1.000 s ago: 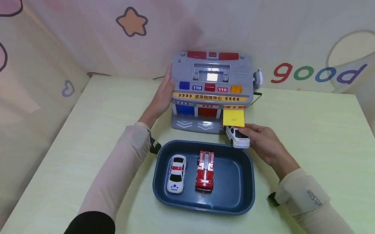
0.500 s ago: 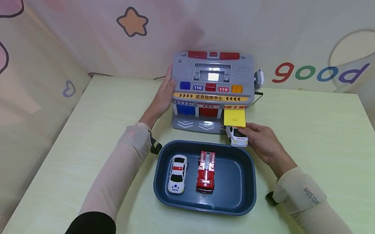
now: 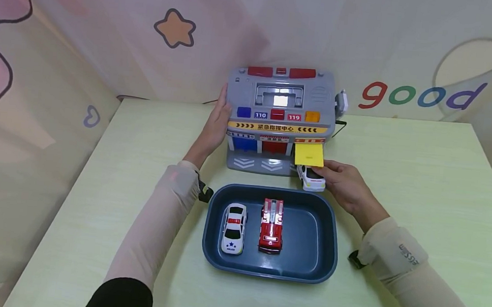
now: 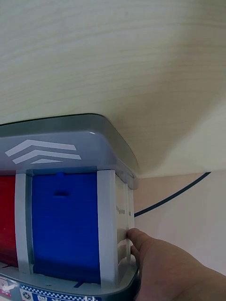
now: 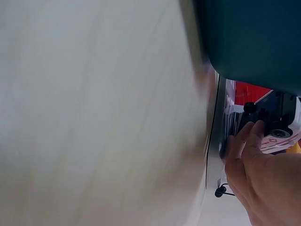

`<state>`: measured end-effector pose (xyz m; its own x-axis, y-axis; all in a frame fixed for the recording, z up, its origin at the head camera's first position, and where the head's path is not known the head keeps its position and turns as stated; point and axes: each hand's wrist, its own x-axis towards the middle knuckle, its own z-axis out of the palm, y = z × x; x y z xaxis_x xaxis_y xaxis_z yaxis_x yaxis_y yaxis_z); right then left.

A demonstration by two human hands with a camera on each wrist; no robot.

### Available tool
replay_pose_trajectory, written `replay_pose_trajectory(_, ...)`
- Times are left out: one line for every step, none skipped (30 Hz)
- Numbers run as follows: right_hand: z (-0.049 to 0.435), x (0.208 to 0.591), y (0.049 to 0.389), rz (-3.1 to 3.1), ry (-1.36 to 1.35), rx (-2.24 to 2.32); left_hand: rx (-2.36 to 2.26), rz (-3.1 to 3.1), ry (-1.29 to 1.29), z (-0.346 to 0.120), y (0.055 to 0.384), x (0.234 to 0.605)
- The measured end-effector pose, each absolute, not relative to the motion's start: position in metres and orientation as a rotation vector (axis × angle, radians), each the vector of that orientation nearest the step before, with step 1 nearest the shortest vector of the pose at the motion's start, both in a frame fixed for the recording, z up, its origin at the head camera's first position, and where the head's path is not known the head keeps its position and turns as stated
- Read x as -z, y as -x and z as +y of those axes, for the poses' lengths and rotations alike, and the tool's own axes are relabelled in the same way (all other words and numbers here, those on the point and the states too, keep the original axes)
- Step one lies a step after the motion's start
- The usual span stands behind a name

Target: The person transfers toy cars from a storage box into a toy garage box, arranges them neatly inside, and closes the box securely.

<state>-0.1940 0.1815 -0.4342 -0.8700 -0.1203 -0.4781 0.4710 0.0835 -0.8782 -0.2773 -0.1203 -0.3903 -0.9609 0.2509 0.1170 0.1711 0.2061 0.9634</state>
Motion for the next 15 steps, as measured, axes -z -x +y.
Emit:
replay_pose_trajectory(0.1814,0.4344,0.1941,1.941,-0.346,1.837,-1.892,2.39,-0.416,-0.1203,0.2772,0.3905)
replay_pose_trajectory(0.1812,0.4345,0.1942,1.941,-0.347,1.838,-1.895,2.386,-0.417,-0.1202,0.2771,0.3906)
replay_pose_trajectory(0.1807,0.4345,0.1941,1.943,-0.346,1.839,-1.894,2.386,-0.417,-0.1203,0.277,0.3907)
replay_pose_trajectory(0.1804,0.4347,0.1942,1.945,-0.348,1.839,-1.896,2.384,-0.419,-0.1204,0.277,0.3907)
replay_pose_trajectory(0.18,0.4346,0.1943,1.948,-0.349,1.839,-1.896,2.383,-0.42,-0.1204,0.2769,0.3907)
replay_pose_trajectory(0.1796,0.4345,0.1943,1.951,-0.351,1.838,-1.897,2.383,-0.424,-0.1204,0.2769,0.3909)
replay_pose_trajectory(0.179,0.4344,0.1944,1.953,-0.354,1.84,-1.899,2.382,-0.427,-0.1205,0.2767,0.3907)
replay_pose_trajectory(0.1785,0.4343,0.1947,1.956,-0.359,1.839,-1.902,2.38,-0.432,-0.1206,0.2767,0.3905)
replay_pose_trajectory(0.1781,0.4342,0.195,1.961,-0.365,1.836,-1.903,2.381,-0.434,-0.1207,0.2764,0.3903)
replay_pose_trajectory(0.1777,0.4341,0.1955,1.966,-0.372,1.833,-1.902,2.381,-0.435,-0.1209,0.2762,0.3901)
replay_pose_trajectory(0.1772,0.4341,0.196,1.973,-0.377,1.829,-1.902,2.382,-0.437,-0.121,0.2759,0.39)
replay_pose_trajectory(0.1766,0.4341,0.1965,1.98,-0.381,1.826,-1.902,2.383,-0.439,-0.1211,0.2758,0.39)
replay_pose_trajectory(0.1761,0.4339,0.1969,1.986,-0.386,1.824,-1.901,2.383,-0.439,-0.1212,0.2756,0.3898)
replay_pose_trajectory(0.1756,0.434,0.1974,1.993,-0.389,1.819,-1.9,2.385,-0.438,-0.1213,0.2755,0.3898)
replay_pose_trajectory(0.1754,0.4341,0.1979,1.995,-0.392,1.819,-1.899,2.386,-0.437,-0.1214,0.2754,0.3899)
